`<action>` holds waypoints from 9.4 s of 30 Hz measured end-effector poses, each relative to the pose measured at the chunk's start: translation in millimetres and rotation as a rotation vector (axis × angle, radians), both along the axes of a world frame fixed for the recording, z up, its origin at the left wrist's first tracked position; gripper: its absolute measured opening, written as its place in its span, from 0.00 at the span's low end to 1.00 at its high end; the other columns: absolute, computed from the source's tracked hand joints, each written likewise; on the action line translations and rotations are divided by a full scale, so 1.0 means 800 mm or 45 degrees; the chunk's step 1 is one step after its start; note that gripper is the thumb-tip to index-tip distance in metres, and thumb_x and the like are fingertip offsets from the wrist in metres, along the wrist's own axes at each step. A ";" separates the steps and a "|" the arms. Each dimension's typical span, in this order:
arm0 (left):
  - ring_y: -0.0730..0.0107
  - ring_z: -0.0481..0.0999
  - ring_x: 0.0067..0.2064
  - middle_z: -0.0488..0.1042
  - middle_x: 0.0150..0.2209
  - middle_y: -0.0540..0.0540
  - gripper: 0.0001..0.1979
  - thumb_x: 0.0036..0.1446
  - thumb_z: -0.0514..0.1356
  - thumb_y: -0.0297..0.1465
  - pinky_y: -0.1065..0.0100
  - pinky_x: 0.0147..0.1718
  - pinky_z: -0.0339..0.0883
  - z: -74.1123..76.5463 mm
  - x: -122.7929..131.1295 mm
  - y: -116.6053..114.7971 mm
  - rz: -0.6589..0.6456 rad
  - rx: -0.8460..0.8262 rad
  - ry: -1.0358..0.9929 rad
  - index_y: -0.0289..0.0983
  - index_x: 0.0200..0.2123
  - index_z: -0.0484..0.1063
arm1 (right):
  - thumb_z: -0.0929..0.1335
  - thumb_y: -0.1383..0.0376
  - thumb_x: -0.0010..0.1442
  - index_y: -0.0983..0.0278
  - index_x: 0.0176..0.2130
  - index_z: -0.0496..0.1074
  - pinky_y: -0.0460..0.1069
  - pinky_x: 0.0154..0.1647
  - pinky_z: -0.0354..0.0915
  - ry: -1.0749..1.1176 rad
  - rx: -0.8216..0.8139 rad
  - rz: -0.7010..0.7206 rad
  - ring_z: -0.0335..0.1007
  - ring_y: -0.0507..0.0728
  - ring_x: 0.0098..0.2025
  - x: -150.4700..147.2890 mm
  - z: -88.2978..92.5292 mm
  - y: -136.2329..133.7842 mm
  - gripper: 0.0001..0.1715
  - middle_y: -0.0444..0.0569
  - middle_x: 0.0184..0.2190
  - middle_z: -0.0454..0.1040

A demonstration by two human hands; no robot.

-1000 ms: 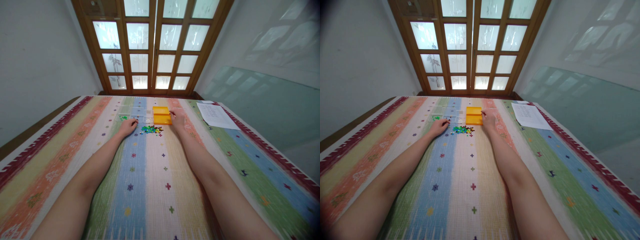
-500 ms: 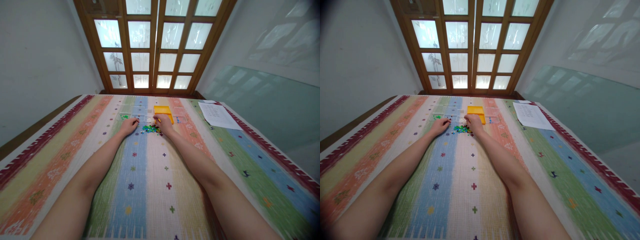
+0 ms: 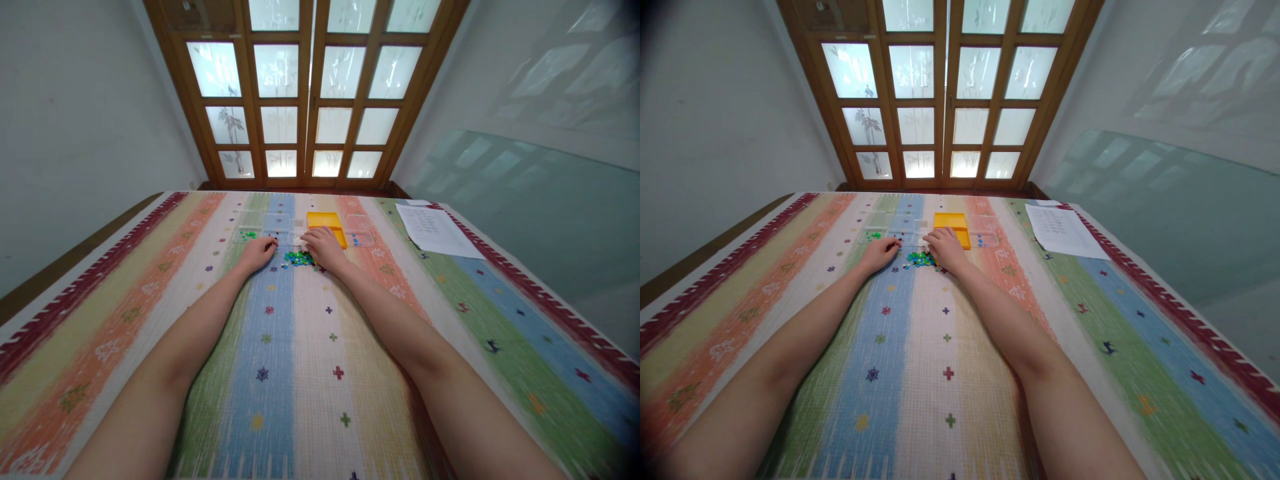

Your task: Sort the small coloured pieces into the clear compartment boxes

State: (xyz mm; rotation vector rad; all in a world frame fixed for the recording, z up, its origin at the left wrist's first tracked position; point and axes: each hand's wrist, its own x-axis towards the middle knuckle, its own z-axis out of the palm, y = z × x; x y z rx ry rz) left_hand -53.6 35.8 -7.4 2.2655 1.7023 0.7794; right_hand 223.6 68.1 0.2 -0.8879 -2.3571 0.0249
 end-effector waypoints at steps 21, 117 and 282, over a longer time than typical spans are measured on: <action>0.58 0.78 0.42 0.83 0.43 0.43 0.14 0.67 0.55 0.33 0.61 0.44 0.69 0.005 0.003 -0.005 -0.028 0.019 0.074 0.40 0.46 0.80 | 0.69 0.63 0.71 0.58 0.46 0.80 0.55 0.50 0.57 -0.347 0.073 0.270 0.63 0.63 0.49 -0.042 0.007 -0.048 0.08 0.52 0.44 0.76; 0.62 0.78 0.42 0.81 0.41 0.45 0.16 0.68 0.52 0.30 0.64 0.47 0.68 0.012 0.018 -0.006 0.110 0.161 -0.332 0.39 0.50 0.78 | 0.67 0.71 0.64 0.60 0.40 0.77 0.53 0.46 0.62 0.155 -0.242 0.027 0.68 0.60 0.43 -0.013 -0.019 -0.014 0.10 0.49 0.37 0.77; 0.56 0.75 0.49 0.77 0.45 0.40 0.12 0.67 0.50 0.29 0.59 0.51 0.65 0.000 -0.048 0.016 0.700 0.293 -0.281 0.41 0.43 0.74 | 0.69 0.63 0.70 0.58 0.48 0.80 0.57 0.57 0.61 -0.100 -0.108 0.313 0.68 0.62 0.53 -0.036 0.006 -0.048 0.10 0.52 0.48 0.78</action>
